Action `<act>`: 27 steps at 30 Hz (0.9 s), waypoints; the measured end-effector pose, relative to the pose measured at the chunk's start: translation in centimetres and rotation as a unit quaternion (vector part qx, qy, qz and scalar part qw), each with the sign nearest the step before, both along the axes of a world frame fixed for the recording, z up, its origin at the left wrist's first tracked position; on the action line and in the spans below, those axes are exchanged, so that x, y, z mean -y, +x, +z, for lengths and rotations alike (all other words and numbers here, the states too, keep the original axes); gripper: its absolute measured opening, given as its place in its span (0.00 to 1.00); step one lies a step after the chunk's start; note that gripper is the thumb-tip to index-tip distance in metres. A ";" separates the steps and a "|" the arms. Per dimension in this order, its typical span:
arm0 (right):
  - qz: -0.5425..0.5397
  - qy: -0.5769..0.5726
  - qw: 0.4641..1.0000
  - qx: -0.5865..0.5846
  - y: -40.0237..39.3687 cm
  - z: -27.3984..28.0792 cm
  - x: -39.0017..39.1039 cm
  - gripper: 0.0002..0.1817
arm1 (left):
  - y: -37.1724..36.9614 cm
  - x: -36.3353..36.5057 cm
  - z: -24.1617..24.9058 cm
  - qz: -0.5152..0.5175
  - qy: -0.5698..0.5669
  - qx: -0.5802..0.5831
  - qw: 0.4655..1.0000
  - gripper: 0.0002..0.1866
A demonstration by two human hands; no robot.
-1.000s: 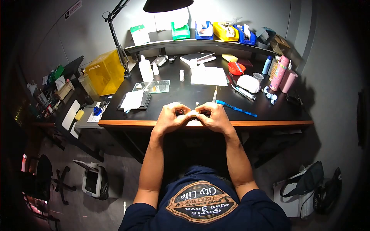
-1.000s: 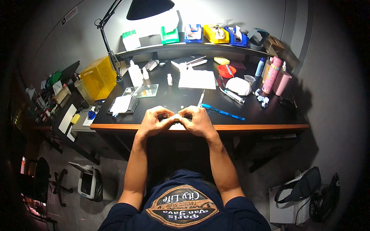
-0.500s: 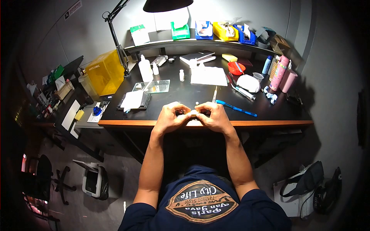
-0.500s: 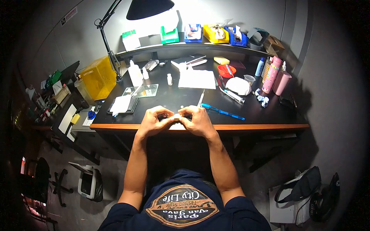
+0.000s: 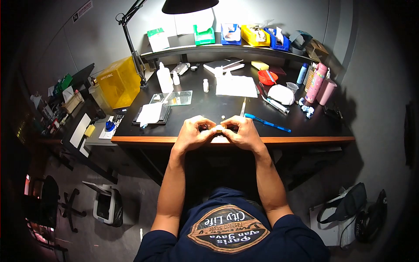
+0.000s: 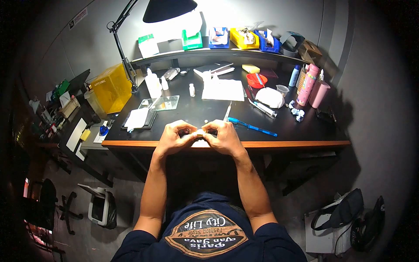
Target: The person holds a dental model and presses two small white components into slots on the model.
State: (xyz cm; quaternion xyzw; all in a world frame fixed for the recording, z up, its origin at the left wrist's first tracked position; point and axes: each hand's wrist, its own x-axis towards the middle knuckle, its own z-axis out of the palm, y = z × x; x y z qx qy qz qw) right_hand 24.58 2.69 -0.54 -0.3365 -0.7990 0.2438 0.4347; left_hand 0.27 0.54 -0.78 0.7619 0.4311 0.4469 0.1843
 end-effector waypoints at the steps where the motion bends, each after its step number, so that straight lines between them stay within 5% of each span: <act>1: 0.000 0.000 1.000 -0.006 0.0 -0.1 0.0 0.17 | 0.0 0.1 0.1 0.004 0.002 -0.018 1.000 0.20; 7: 0.000 0.001 1.000 0.008 0.0 0.3 0.1 0.16 | 0.2 0.2 0.0 -0.015 -0.032 0.057 0.998 0.20; 27: 0.000 0.035 0.999 -0.003 0.0 -0.3 -0.1 0.17 | -0.1 0.0 0.2 0.000 -0.009 -0.015 1.000 0.23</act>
